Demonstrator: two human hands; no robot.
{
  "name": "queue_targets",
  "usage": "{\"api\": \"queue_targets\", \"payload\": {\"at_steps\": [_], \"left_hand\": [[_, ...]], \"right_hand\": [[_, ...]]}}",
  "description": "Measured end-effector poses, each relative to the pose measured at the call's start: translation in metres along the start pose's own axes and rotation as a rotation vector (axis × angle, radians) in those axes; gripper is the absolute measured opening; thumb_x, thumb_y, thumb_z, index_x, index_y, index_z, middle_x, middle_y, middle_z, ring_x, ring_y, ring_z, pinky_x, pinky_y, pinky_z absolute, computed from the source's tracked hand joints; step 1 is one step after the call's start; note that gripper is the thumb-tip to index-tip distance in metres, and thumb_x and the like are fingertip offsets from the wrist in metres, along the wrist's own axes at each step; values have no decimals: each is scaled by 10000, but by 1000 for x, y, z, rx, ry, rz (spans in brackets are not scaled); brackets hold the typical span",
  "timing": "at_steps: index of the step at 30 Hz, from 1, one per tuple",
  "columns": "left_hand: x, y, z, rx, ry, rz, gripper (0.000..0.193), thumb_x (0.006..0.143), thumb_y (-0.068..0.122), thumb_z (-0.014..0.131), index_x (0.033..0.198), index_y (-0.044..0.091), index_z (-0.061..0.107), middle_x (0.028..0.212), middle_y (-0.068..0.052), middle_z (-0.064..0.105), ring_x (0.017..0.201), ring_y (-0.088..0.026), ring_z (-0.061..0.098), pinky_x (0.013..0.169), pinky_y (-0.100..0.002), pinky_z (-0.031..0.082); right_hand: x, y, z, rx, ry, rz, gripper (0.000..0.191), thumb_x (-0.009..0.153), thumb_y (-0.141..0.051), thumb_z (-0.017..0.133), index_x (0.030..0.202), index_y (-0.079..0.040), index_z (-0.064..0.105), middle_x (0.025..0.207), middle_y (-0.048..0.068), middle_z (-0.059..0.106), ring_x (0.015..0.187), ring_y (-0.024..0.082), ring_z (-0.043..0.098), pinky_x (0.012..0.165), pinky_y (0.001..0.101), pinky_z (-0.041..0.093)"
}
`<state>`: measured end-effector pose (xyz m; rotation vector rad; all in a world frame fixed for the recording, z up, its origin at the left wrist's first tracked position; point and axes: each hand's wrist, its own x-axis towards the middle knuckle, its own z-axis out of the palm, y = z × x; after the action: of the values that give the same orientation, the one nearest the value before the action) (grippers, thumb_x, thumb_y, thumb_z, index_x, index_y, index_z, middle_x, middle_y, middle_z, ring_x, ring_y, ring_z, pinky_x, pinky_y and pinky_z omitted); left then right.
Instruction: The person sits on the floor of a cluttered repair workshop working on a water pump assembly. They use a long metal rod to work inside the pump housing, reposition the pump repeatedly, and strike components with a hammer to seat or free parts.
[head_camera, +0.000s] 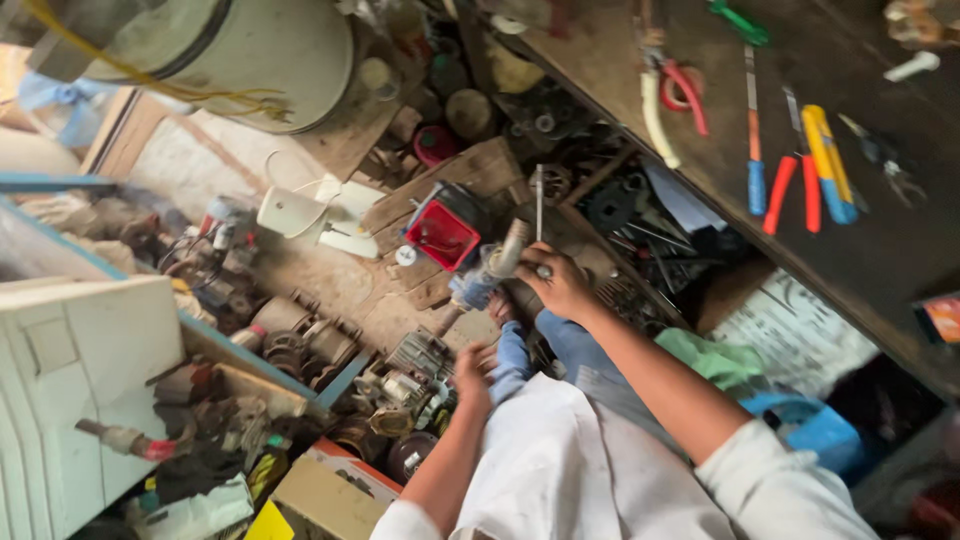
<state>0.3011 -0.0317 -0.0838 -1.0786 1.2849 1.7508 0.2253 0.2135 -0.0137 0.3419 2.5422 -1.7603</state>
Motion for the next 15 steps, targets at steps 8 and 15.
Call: {"api": "queue_targets", "payload": {"at_steps": [8, 15], "left_hand": [[-16, 52, -23, 1293, 412, 1289, 940, 843, 674, 705, 1405, -45, 476, 1382, -270, 547, 1281, -461, 521, 1055, -531, 394], [-2, 75, 17, 1453, 240, 673, 775, 802, 817, 596, 958, 71, 739, 906, -194, 736, 918, -427, 690, 782, -535, 534]], "right_hand": [[-18, -61, -62, 49, 142, 91, 350, 1068, -366, 554, 1083, -92, 772, 1091, 41, 708, 977, 188, 685, 815, 348, 544], [1, -55, -192, -477, 483, 117, 358, 1074, -435, 653, 1064, -95, 762, 1146, 193, 674, 1068, 384, 669, 910, 462, 524]]}}
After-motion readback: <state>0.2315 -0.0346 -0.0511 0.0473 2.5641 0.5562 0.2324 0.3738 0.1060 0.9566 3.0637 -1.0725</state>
